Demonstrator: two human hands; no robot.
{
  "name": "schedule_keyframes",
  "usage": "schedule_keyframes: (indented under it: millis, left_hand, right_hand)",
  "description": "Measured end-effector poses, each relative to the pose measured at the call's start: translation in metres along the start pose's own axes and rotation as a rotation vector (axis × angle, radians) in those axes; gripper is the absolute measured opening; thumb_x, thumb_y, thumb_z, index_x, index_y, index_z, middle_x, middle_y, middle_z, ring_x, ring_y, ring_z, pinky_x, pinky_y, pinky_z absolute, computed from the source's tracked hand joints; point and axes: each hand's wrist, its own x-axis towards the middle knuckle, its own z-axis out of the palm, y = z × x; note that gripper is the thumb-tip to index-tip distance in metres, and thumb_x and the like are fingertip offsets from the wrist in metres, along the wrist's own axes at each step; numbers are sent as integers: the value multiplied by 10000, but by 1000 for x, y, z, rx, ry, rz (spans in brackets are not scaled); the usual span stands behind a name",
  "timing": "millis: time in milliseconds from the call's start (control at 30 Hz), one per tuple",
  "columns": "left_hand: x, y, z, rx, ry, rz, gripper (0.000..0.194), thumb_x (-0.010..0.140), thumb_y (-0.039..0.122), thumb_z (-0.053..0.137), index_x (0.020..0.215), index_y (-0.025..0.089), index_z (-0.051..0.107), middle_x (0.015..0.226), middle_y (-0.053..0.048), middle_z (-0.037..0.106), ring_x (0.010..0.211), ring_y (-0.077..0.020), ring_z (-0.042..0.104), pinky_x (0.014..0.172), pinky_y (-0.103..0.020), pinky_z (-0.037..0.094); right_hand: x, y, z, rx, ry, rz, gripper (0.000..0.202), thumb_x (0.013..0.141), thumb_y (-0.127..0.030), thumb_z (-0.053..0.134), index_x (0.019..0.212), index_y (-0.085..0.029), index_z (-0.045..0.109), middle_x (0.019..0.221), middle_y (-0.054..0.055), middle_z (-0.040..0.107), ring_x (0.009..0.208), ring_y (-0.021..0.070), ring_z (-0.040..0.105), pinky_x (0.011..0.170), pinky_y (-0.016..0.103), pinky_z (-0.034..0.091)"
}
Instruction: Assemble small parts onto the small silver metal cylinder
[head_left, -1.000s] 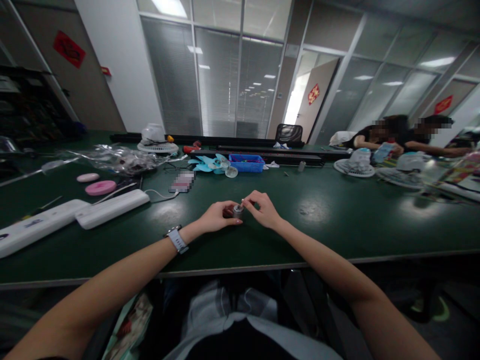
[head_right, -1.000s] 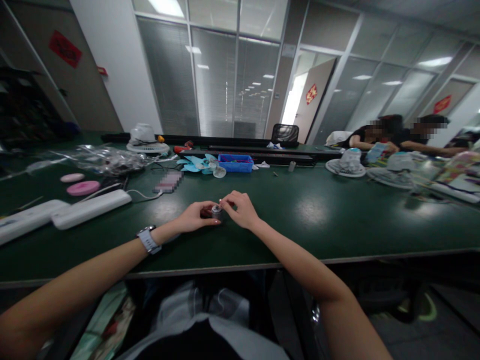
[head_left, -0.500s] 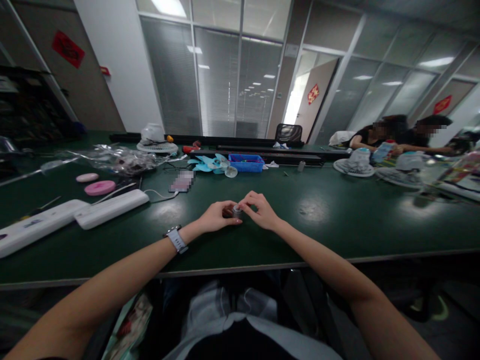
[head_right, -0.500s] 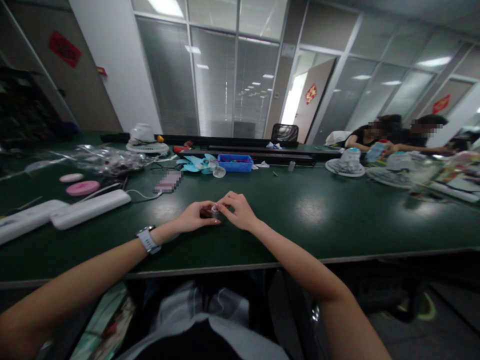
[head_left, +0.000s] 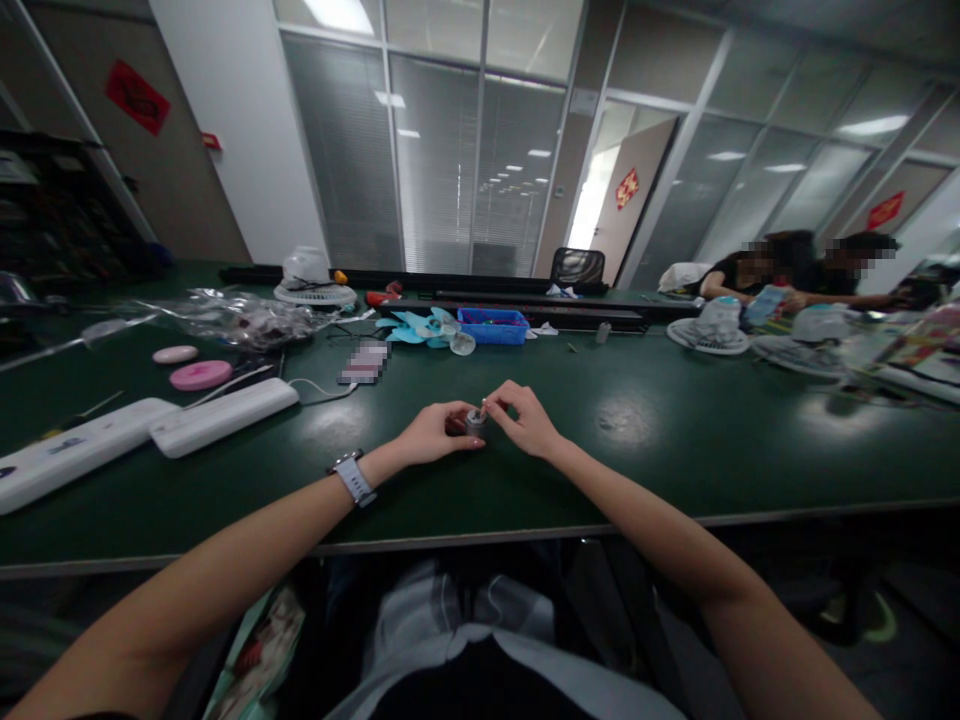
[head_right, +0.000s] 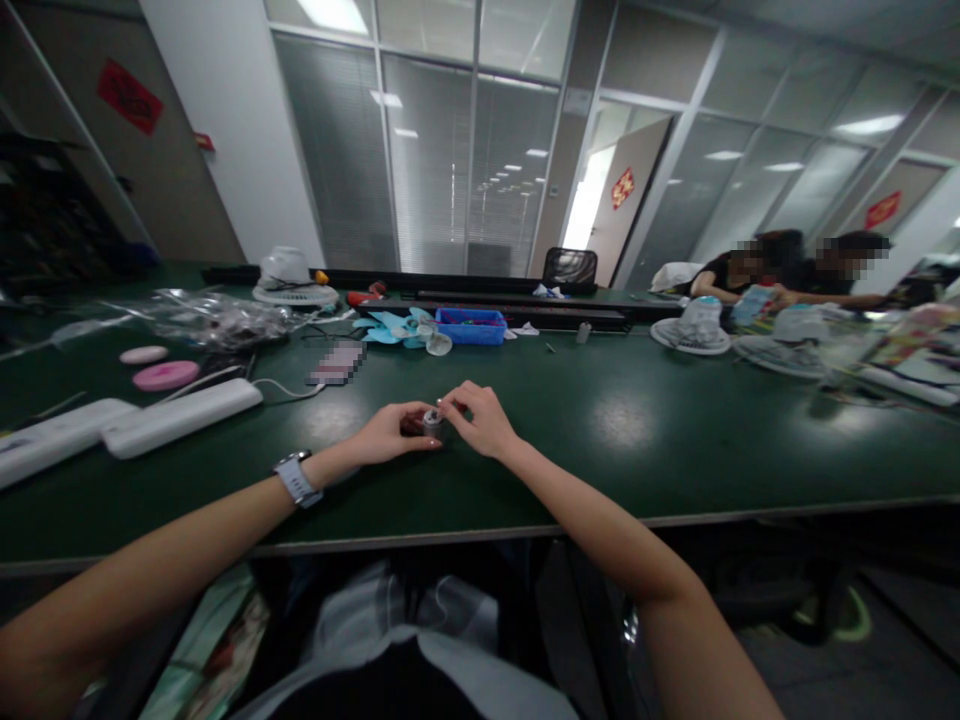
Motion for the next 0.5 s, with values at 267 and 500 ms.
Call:
schedule_keyframes:
  millis: [267,500]
  left_hand:
    - [0,0,1,-5,0,2,499,671,388,739,1087,147,603,960,-81,686,834,-195,652,773,-340,517]
    - [0,0,1,13,17,3,486,668,393,741,1068,151,610,933,-73,688,807,-188,650,744,-326,519]
  right_hand:
    - [-1,-2,0,46,-3,-44,255,931,-348,451,863,-195,644,828,36,628,811,164,551,796,331,375]
    - [0,-4,2,19,-64,-57,263,946,-324,425,962,-221,666,890,43,636,862,167,554,810,323,360]
